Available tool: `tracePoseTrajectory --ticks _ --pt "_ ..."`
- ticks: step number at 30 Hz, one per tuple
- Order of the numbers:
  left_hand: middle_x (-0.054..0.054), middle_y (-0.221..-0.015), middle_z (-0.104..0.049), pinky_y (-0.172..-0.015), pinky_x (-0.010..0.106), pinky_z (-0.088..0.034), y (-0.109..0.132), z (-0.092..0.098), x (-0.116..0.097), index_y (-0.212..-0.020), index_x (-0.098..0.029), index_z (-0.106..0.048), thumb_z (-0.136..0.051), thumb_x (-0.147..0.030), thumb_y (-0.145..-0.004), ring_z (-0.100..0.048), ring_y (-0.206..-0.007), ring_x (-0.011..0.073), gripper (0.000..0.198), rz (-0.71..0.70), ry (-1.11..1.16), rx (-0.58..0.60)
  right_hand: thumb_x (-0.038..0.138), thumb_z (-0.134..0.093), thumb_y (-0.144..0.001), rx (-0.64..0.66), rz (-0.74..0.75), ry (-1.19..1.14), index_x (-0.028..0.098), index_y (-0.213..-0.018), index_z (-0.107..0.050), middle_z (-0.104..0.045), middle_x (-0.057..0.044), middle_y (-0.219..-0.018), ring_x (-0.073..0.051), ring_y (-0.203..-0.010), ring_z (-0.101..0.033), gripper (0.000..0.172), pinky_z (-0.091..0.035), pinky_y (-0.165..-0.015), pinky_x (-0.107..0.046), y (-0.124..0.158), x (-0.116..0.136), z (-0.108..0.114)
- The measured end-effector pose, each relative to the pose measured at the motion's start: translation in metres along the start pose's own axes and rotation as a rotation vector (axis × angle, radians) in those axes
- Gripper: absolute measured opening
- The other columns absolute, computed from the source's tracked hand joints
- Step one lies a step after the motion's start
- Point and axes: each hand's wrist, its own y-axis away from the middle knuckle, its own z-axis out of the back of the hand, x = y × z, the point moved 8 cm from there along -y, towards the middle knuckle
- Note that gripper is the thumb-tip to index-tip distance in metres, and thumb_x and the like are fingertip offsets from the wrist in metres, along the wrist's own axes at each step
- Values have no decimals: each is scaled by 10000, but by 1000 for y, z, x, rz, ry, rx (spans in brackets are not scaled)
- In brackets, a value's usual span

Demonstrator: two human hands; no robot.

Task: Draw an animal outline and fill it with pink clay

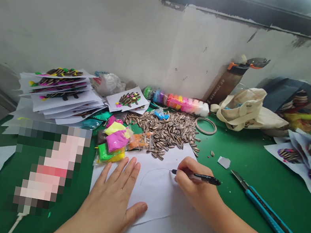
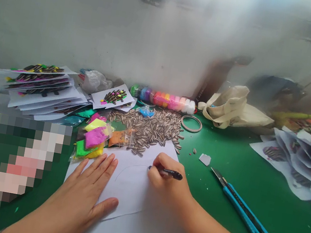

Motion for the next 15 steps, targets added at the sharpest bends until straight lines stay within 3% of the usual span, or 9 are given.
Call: tracePoseTrajectory --ticks 15 --pt "66 -1551 -208 -1145 572 -169 1 -1 0 -1494 -157 -266 -296 -631 -912 -184 -1439 335 751 -10 -10 3 169 -426 -635 28 -76 -67 216 -547 -390 -425 43 -504 -119 -524 -376 106 -258 -484 -247 -5 -8 5"
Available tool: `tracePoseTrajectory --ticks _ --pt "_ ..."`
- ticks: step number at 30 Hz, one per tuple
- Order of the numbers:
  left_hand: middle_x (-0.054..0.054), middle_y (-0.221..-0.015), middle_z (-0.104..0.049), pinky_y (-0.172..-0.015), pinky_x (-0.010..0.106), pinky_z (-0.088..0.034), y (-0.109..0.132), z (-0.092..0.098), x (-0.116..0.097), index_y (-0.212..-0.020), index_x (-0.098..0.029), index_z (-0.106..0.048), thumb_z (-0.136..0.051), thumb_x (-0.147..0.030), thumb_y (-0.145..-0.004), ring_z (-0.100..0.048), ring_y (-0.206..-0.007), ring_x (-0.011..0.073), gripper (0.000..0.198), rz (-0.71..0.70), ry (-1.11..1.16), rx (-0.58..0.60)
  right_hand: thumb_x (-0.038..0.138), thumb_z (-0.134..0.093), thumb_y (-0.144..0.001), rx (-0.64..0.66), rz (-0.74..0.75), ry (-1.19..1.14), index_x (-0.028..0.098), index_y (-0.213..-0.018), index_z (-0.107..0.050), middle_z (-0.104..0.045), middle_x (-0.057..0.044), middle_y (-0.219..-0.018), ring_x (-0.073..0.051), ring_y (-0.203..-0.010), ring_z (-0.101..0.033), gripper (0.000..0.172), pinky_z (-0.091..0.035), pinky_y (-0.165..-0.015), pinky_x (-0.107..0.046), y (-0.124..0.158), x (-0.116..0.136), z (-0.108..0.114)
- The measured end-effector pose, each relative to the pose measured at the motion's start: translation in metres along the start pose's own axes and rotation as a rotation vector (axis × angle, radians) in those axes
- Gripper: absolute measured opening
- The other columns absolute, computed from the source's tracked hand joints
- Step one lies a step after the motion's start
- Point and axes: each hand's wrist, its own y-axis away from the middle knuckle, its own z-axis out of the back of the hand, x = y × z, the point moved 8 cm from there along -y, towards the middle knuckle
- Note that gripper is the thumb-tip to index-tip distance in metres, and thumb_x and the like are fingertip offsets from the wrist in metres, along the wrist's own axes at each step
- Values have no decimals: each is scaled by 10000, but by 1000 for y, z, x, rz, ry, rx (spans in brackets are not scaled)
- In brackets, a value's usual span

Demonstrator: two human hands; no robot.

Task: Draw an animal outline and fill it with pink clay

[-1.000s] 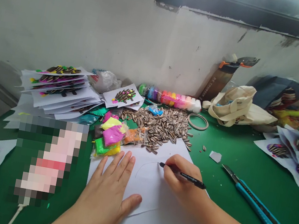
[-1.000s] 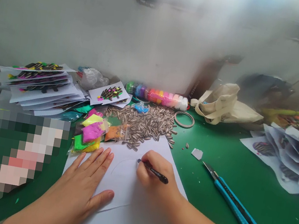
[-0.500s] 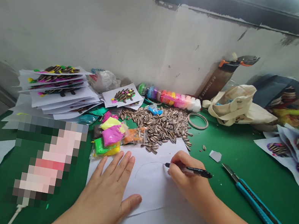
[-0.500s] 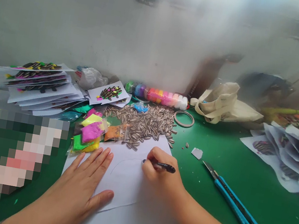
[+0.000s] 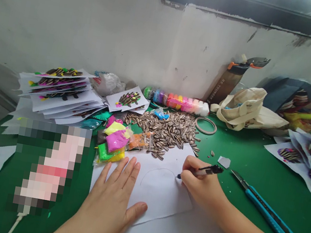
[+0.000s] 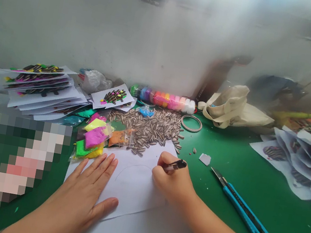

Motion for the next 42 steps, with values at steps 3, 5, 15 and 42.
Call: tracePoseTrajectory --ticks 3,5,15,42 --pt "67 -1551 -224 -1148 564 -162 0 0 0 -1494 -165 -274 -309 -635 -908 -194 -1437 334 752 6 6 -4 175 -418 -616 0 2 -10 218 -530 -353 -373 45 -499 -115 -523 -342 116 -236 -480 -250 0 1 1" --pt "67 -1550 -234 -1149 561 -160 0 1 0 -1493 -169 -277 -320 -629 -907 -197 -1436 335 746 9 10 -3 179 -413 -610 17 -3 -9 217 -527 -347 -358 45 -501 -114 -526 -331 113 -226 -479 -253 0 1 0" --pt "66 -1550 -175 -1151 581 -153 -2 2 -1 -1495 -155 -248 -324 -632 -902 -152 -1443 336 764 29 26 65 168 -449 -668 9 35 -132 206 -563 -463 -456 37 -524 -124 -542 -410 112 -303 -494 -244 3 11 7" --pt "97 -1557 -112 -1153 600 -118 0 -1 -3 -1503 -124 -199 -413 -662 -850 -97 -1449 343 873 31 52 55 82 -511 -713 344 222 -63 198 -662 -554 -582 41 -618 -104 -567 -494 134 -356 -538 -208 27 36 -48"
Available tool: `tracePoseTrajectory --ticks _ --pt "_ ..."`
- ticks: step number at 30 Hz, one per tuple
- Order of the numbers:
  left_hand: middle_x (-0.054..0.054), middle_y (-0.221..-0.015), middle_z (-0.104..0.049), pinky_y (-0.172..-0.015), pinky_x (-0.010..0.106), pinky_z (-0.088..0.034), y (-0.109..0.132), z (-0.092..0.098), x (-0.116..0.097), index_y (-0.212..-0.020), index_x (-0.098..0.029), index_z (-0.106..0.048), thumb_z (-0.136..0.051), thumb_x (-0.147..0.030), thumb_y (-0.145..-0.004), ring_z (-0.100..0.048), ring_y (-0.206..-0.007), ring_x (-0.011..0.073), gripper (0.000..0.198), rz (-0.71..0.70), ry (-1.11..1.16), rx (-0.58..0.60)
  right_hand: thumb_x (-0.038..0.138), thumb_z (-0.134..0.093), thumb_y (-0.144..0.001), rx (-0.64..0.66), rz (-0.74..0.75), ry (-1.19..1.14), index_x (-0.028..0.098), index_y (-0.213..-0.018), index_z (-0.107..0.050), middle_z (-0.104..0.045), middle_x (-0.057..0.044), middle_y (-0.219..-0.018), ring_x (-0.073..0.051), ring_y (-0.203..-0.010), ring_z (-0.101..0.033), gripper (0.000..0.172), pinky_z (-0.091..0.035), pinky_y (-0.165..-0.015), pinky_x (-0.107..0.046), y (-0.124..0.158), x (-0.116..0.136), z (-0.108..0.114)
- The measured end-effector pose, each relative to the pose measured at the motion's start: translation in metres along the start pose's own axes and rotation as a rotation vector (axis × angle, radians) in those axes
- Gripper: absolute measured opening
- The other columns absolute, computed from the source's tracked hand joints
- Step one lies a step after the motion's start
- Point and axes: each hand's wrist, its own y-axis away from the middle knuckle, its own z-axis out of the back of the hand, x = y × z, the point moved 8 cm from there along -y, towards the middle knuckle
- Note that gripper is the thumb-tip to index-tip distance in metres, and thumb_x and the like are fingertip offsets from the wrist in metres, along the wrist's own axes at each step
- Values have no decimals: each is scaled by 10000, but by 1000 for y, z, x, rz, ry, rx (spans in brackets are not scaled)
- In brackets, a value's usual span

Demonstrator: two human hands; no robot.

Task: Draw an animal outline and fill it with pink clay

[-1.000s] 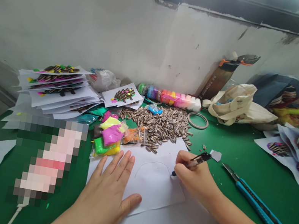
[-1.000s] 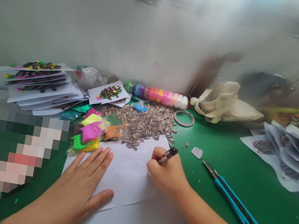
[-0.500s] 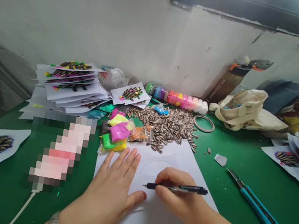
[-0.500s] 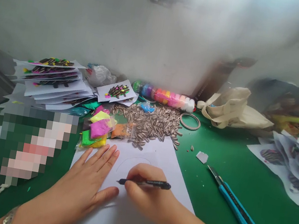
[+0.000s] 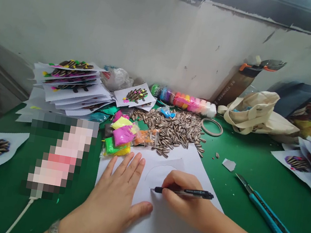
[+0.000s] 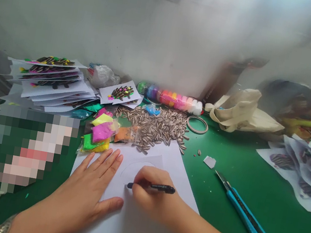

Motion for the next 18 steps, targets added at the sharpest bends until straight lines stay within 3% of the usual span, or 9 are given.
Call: tracePoseTrajectory --ticks 7,18 --pt "81 -1559 -118 -1158 590 -114 -1 0 0 -1506 -140 -212 -408 -671 -844 -97 -1448 344 870 18 14 34 72 -463 -659 -16 -44 -16 194 -587 -475 -488 55 -550 -99 -540 -405 142 -294 -509 -217 -5 -13 15" --pt "82 -1553 -98 -1157 588 -108 -2 2 1 -1501 -131 -209 -415 -656 -841 -87 -1448 342 868 22 16 53 135 -444 -618 -7 -270 -208 190 -555 -474 -392 67 -490 -88 -484 -367 89 -250 -444 -210 -11 -44 38"
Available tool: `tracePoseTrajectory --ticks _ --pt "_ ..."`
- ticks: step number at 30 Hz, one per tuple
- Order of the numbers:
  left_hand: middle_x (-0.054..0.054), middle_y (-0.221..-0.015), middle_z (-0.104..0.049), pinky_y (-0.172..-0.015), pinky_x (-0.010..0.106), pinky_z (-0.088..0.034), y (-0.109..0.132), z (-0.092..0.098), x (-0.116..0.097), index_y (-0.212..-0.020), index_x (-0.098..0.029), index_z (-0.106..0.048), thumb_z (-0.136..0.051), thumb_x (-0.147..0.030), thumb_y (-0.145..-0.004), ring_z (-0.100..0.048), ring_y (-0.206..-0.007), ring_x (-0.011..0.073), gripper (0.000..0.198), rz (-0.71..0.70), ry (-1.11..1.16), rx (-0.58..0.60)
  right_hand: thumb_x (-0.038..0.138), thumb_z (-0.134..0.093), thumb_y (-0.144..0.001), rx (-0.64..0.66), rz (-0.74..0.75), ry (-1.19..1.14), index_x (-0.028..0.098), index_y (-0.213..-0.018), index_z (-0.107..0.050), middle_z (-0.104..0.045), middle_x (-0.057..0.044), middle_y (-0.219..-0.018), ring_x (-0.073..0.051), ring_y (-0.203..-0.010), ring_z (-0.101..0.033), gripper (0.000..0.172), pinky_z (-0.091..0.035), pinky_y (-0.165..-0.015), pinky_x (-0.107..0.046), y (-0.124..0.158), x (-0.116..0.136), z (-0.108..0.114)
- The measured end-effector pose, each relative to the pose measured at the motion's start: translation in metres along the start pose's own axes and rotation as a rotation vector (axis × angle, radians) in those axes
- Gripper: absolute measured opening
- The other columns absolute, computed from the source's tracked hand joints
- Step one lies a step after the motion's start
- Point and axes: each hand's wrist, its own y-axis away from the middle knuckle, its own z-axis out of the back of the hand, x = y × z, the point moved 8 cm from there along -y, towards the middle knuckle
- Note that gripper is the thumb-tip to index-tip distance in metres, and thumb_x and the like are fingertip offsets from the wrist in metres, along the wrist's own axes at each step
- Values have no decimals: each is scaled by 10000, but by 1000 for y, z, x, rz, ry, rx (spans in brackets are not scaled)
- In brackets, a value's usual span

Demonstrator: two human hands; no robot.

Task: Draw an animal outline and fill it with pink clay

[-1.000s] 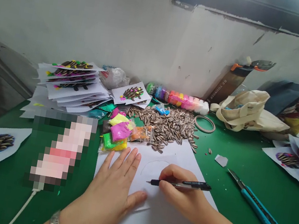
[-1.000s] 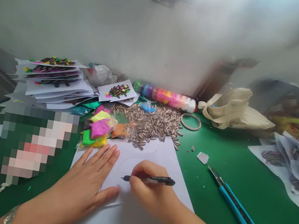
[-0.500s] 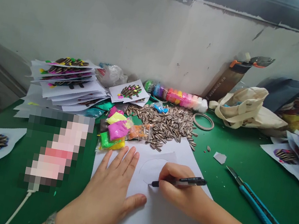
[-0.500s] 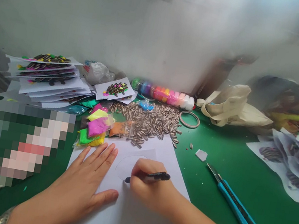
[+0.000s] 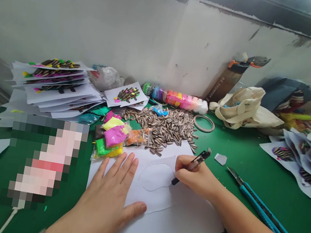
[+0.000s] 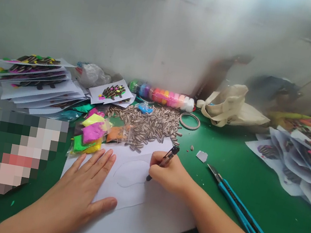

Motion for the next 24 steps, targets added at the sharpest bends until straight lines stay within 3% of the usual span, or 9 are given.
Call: tracePoseTrajectory --ticks 12,24 --pt "62 -1555 -56 -1164 574 -69 1 -3 2 -1505 -141 -170 -376 -679 -844 -42 -1453 327 877 16 -15 35 176 -486 -630 -51 -83 -81 188 -544 -484 -428 67 -438 -97 -432 -467 87 -299 -412 -196 -9 -16 18" --pt "65 -1555 -70 -1158 586 -80 -1 -2 1 -1501 -143 -177 -375 -679 -850 -49 -1453 332 867 1 -21 18 167 -500 -656 -116 -62 -177 184 -549 -481 -388 75 -468 -80 -418 -453 110 -317 -402 -188 -11 -20 21"
